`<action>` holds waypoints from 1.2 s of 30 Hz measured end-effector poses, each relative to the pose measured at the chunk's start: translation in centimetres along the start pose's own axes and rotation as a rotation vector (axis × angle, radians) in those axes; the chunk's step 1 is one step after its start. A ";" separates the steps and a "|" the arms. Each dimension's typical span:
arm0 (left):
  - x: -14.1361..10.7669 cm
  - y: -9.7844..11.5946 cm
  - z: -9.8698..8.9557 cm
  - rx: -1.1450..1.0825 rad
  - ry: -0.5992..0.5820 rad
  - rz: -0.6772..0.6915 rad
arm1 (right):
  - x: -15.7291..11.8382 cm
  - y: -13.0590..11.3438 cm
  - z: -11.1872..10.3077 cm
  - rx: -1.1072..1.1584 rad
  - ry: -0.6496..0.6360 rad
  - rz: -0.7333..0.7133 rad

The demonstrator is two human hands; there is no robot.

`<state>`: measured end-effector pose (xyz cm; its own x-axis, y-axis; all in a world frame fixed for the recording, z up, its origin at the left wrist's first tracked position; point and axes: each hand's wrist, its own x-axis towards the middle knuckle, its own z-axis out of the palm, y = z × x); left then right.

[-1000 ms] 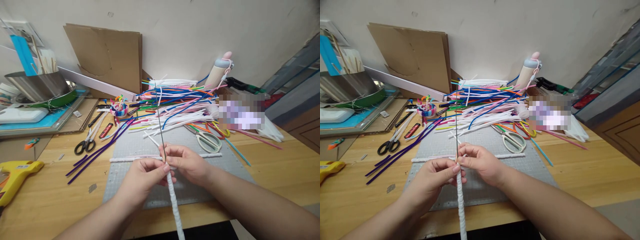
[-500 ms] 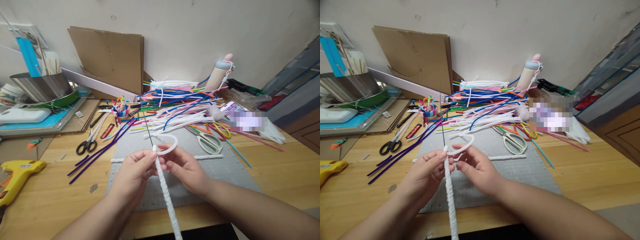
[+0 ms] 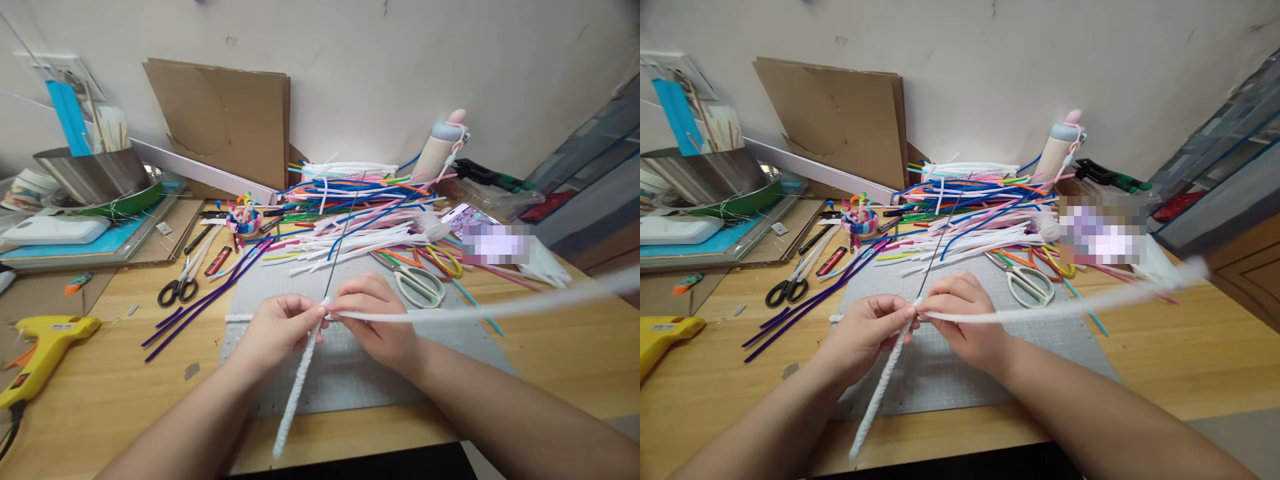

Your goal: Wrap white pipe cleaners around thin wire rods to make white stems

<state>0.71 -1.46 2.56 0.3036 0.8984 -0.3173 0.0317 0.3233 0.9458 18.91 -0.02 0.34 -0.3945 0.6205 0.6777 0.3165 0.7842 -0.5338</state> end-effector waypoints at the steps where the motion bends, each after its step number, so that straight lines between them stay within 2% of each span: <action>1: 0.0 0.0 -0.1 0.055 0.002 0.000 | 0.1 0.1 -0.1 -0.073 0.002 -0.038; 3: 0.1 0.0 -0.2 0.179 0.005 0.021 | 0.4 0.4 -0.5 -0.185 -0.035 -0.110; 5: 0.1 -0.1 -0.2 0.314 0.017 0.067 | 0.7 0.5 -0.8 -0.242 -0.148 -0.146; 8: 0.2 -0.5 -0.1 0.564 0.073 0.200 | 1.1 0.6 -0.9 -0.265 -0.348 -0.132; 10: 0.2 -0.6 -0.1 0.741 0.111 0.303 | 1.1 0.7 -0.9 -0.262 -0.392 -0.125; 13: 0.1 -0.5 -0.1 0.919 0.130 0.394 | 0.9 0.9 -0.5 -0.240 -0.375 -0.127; 18: 0.0 -0.6 -0.2 1.013 0.139 0.442 | 0.2 1.0 -0.2 -0.248 -0.348 -0.088; 21: 0.0 -1.0 -0.2 1.079 0.199 0.430 | 0.0 1.0 0.0 -0.261 -0.347 -0.057; 24: -0.1 -1.3 -0.2 1.201 0.252 0.491 | -0.1 0.8 0.1 -0.233 -0.342 -0.009; 27: 0.0 -1.4 -0.3 1.342 0.237 0.661 | -0.1 0.5 0.1 -0.161 -0.349 0.117; 31: 0.1 -1.4 -0.5 1.451 0.176 0.879 | 0.2 0.0 0.1 -0.143 -0.388 0.372; 34: 0.1 -1.4 -0.4 1.456 0.191 0.917 | 0.2 -0.4 0.2 -0.141 -0.368 0.500; 36: 0.1 -1.4 -0.4 1.426 0.213 0.913 | 0.2 -0.6 0.2 -0.127 -0.328 0.521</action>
<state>0.36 -1.73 1.17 0.5862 0.6858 0.4313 0.7316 -0.6768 0.0818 18.47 -0.39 0.66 -0.3987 0.9058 0.1432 0.6308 0.3842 -0.6742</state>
